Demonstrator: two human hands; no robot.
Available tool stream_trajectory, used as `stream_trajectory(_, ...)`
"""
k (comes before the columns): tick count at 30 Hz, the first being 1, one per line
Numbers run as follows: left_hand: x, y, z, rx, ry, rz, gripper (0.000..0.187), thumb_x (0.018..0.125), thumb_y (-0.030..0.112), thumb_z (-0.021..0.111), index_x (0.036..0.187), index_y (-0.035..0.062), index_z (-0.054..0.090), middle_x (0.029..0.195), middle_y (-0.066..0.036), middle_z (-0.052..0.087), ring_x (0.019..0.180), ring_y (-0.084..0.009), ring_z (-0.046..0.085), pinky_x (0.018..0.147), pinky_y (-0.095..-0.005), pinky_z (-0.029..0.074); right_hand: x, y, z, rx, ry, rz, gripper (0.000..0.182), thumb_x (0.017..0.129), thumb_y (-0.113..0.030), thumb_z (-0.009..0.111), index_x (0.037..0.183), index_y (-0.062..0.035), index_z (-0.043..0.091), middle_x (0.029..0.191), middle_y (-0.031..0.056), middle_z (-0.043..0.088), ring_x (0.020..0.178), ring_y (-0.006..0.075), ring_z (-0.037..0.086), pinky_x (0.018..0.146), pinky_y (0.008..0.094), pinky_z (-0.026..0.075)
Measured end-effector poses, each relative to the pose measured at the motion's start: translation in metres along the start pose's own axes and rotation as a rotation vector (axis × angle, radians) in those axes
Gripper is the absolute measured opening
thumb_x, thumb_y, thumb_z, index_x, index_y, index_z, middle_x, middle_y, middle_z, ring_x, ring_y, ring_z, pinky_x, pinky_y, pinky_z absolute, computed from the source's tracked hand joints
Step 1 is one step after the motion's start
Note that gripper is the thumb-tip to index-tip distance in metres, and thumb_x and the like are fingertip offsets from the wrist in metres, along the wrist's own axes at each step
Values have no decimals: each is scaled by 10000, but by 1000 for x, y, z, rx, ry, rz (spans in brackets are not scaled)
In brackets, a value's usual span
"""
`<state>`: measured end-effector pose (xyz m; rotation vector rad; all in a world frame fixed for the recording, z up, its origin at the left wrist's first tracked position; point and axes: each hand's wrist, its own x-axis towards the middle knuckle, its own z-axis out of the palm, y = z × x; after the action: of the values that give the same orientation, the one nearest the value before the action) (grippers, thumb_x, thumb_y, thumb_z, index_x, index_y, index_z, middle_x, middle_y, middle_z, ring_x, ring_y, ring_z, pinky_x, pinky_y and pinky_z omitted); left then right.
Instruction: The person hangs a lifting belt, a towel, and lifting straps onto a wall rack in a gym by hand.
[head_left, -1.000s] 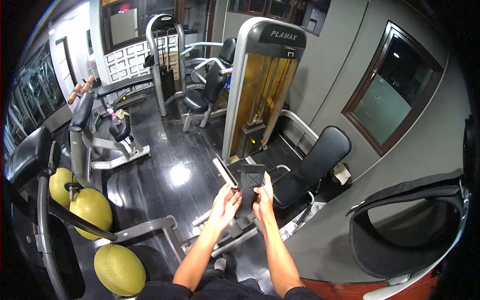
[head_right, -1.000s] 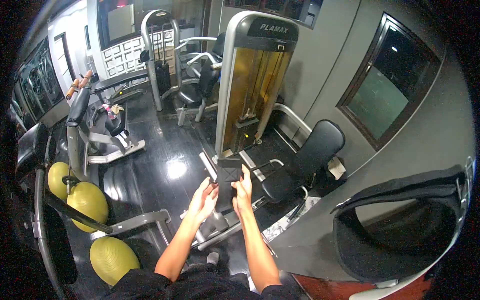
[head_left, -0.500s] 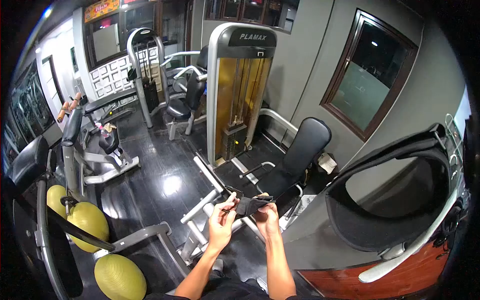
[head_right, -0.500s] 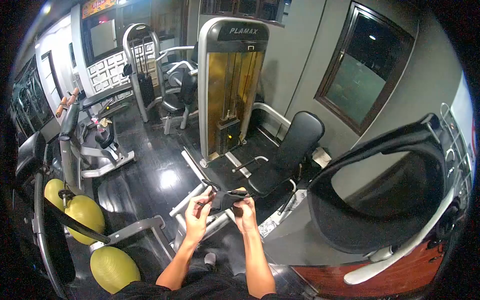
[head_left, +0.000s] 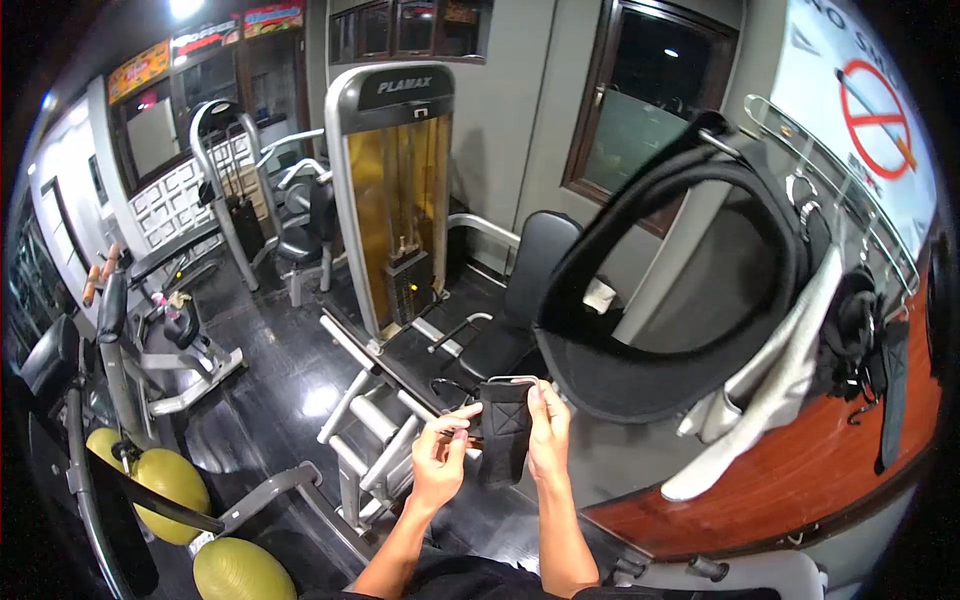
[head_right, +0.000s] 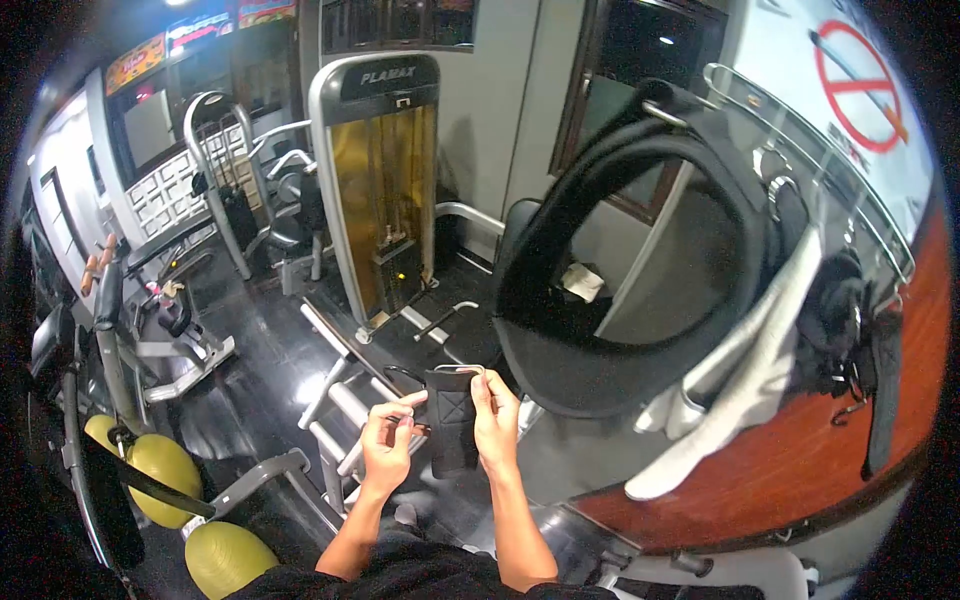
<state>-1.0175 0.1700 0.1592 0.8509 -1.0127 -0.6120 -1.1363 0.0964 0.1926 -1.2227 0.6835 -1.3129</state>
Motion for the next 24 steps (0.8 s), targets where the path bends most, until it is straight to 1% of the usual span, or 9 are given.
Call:
stream_trajectory(3, -16, 1, 18, 38, -92, 17, 164, 895, -66, 493, 1036, 14, 516, 1190, -162, 606, 840, -85, 600, 683, -224, 510, -18, -24, -18, -30, 133, -127, 197, 957, -162, 505, 944, -6, 624, 931, 26, 621, 866, 89, 546, 823, 228, 399)
stream_trajectory(10, -45, 20, 55, 62, -372, -34, 254, 897, -52, 464, 1144, 6, 481, 1338, -204, 464, 1007, -161, 565, 770, -328, 560, -56, -64, -69, -171, 130, -274, 184, 958, -123, 515, 917, 22, 621, 915, 43, 614, 830, 84, 532, 764, 212, 404)
stream_trajectory(13, -53, 36, 63, -279, -564, -331, 544, 894, 6, 520, 1375, 32, 268, 1477, -205, 242, 1013, -217, 585, 808, -401, 553, -74, -91, -82, -205, 179, -362, 178, 954, -109, 514, 909, 33, 611, 908, 50, 602, 833, 88, 527, 756, 216, 408)
stream_trajectory(14, -54, 44, 66, -362, -603, -420, 648, 887, 7, 534, 1428, 49, 180, 1451, -207, 279, 1009, -240, 597, 821, -416, 546, -79, -99, -86, -195, 210, -345, 175, 952, -104, 510, 909, 35, 607, 913, 53, 596, 848, 100, 531, 771, 224, 407)
stream_trajectory(16, -57, 59, 66, -308, -741, -544, 700, 883, 76, 597, 1452, 88, 190, 1499, -169, 205, 1046, -228, 584, 886, -370, 509, -83, -111, -96, -168, 251, -408, 165, 947, -101, 512, 911, 34, 601, 910, 55, 595, 856, 109, 536, 790, 232, 401)
stream_trajectory(18, -51, 81, 76, 36, -959, -422, 701, 864, 90, 624, 1450, 86, 240, 1223, -170, 567, 945, -184, 641, 860, -324, 508, -85, -123, -112, -204, 236, -435, 165, 949, -118, 515, 927, 23, 598, 894, 55, 607, 860, 110, 540, 813, 240, 402)
stream_trajectory(20, -40, 112, 92, 223, -1063, -466, 589, 863, 94, 627, 1396, 73, 377, 942, -133, 682, 816, -155, 671, 766, -294, 531, -89, -142, -124, -201, 214, -397, 174, 953, -134, 516, 935, 16, 602, 885, 49, 619, 841, 108, 547, 797, 229, 405)
stream_trajectory(22, -33, 122, 109, 213, -976, -253, 336, 872, 61, 603, 1208, 50, 590, 748, -78, 663, 631, -99, 623, 604, -232, 509, -91, -155, -139, -195, 201, -413, 194, 957, -165, 525, 947, 11, 607, 887, 32, 628, 817, 84, 546, 754, 204, 407)
stream_trajectory(24, -21, 130, 138, 196, -746, -64, 246, 865, 43, 607, 1110, 28, 626, 695, -52, 612, 573, -77, 568, 562, -225, 480, -93, -170, -153, -236, 150, -405, 214, 960, -190, 530, 952, 9, 611, 882, 14, 626, 776, 52, 519, 704, 184, 394)
